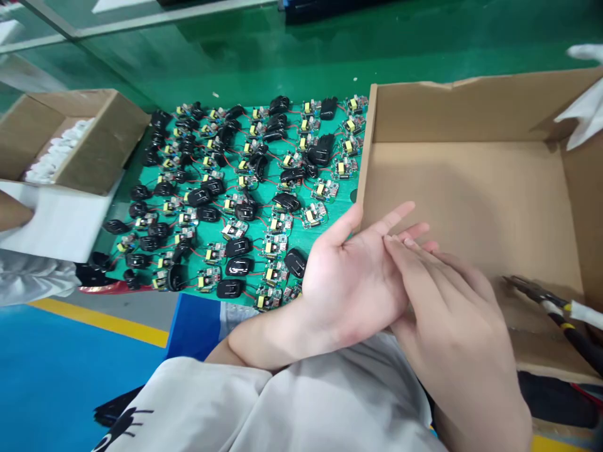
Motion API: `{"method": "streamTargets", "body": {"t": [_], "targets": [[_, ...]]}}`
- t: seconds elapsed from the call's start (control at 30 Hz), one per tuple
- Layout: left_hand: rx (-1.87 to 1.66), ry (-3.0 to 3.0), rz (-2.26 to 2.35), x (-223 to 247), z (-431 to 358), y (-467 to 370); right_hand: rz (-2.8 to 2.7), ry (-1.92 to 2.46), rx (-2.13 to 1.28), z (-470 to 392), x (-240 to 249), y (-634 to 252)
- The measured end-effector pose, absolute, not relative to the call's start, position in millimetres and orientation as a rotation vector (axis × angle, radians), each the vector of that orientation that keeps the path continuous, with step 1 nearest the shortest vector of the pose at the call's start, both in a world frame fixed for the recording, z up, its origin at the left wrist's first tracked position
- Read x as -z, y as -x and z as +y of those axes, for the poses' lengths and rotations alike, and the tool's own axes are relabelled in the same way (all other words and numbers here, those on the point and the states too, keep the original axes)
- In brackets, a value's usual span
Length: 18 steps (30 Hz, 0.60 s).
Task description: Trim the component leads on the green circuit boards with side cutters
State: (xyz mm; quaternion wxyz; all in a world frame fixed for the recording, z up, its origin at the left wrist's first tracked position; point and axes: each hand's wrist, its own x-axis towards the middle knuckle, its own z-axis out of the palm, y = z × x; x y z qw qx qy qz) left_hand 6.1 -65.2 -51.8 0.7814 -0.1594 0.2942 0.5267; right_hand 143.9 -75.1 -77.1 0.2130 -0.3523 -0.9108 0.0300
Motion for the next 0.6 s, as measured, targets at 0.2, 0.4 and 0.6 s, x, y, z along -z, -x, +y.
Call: {"method": "streamTargets", "body": {"t": [0.2,0.4,0.6], "targets": [[-1.109,0.323,0.639,52.1,-65.7,-6.0,-2.535,0.970,-0.063,-74.8,76.8,-144.8],[-1.111,0.321,0.623,53.4,-67.6,-5.6,-2.537,0.949,-0.029,-73.5,74.8,-145.3],[-1.104,0.310,0.667,54.2,-63.0,-6.4,-2.508,0.932,-0.013,-70.5,80.4,-143.0]]}}
